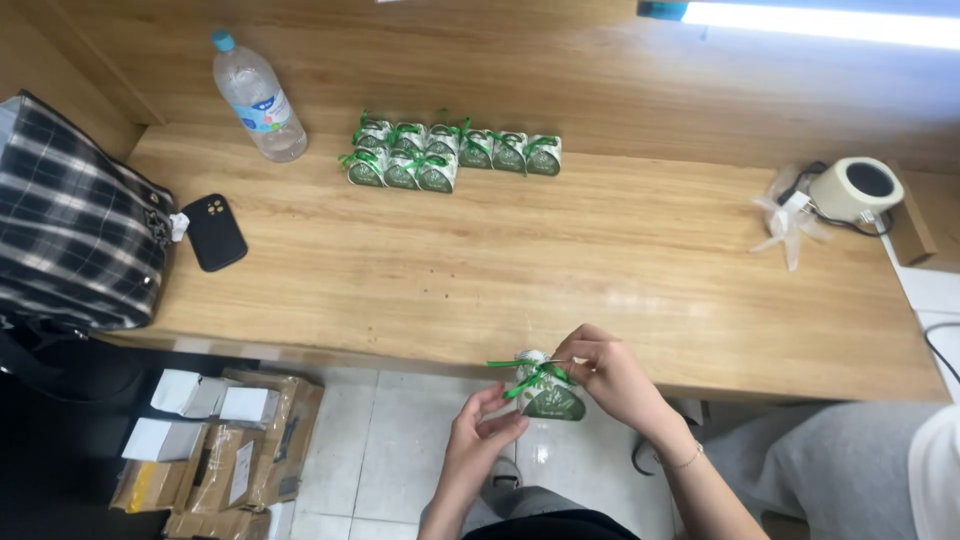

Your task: The person is moving small packaged candles from a display shelf to a workbench.

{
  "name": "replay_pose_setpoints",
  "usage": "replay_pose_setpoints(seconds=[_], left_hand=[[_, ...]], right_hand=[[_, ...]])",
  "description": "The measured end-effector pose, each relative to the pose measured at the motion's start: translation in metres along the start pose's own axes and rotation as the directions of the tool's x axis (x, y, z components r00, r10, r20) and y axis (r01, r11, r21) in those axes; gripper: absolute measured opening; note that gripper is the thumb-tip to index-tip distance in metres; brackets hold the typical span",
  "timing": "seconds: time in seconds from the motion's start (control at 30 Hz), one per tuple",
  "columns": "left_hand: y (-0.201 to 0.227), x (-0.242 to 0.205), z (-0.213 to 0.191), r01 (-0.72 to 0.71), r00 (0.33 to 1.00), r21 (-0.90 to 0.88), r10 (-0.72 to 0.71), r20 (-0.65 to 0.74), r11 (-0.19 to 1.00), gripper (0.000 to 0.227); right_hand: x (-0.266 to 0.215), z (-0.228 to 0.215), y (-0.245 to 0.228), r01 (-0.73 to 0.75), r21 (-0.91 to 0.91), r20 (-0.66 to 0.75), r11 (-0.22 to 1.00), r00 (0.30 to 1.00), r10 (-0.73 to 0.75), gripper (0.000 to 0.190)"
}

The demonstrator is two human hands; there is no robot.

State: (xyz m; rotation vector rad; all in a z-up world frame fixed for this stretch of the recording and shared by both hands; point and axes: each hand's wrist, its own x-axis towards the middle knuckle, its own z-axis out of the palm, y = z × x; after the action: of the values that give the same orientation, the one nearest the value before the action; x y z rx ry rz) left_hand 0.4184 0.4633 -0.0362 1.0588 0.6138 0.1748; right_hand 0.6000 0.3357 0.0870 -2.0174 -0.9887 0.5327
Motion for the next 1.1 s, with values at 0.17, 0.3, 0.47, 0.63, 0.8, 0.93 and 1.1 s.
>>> replay_pose_setpoints(seconds=[0.17,0.3,0.47,0.63,0.8,0.93,1.1], left_hand=[[0.014,0.037,-0.035,0.101,0.994,0.041,-0.099,-0.048,0.994,0.045],[0.039,0.071,-0.064,0.132,0.990,0.016,-0.131,-0.041,0.991,0.035],[0.060,0.119,-0.094,0.111,0.994,0.073,-0.111,-0.010,0.991,0.031],[0.083,0.148,-0.114,0.057,0.998,0.150,-0.062,0.029,0.987,0.029],[0.081,0.149,-0.132,0.142,0.985,0.174,-0.121,-0.126,0.974,0.029],[0.004,0.161,-0.162,0.110,0.986,0.044,-0.103,-0.134,0.993,0.033],[0.001,0.155,-0.149,0.327,0.923,0.061,-0.305,-0.235,0.943,0.032]], right_hand=[[0.067,-0.002,0.021,0.048,-0.013,-0.134,0.999,0.990,-0.049,0.013],[0.118,0.003,0.027,-0.025,0.038,-0.137,0.999,0.990,0.030,0.008],[0.181,0.007,0.021,-0.042,-0.057,-0.205,0.997,0.978,0.029,0.009],[0.242,0.014,0.043,-0.071,-0.008,-0.247,0.997,0.967,0.067,0.010],[0.314,0.032,0.104,0.078,-0.180,-0.314,0.981,0.940,-0.132,0.016],[0.364,0.039,0.137,0.078,-0.175,-0.263,0.982,0.957,-0.123,0.017],[0.409,0.048,0.152,0.090,-0.236,-0.247,0.968,0.957,-0.149,0.015]])
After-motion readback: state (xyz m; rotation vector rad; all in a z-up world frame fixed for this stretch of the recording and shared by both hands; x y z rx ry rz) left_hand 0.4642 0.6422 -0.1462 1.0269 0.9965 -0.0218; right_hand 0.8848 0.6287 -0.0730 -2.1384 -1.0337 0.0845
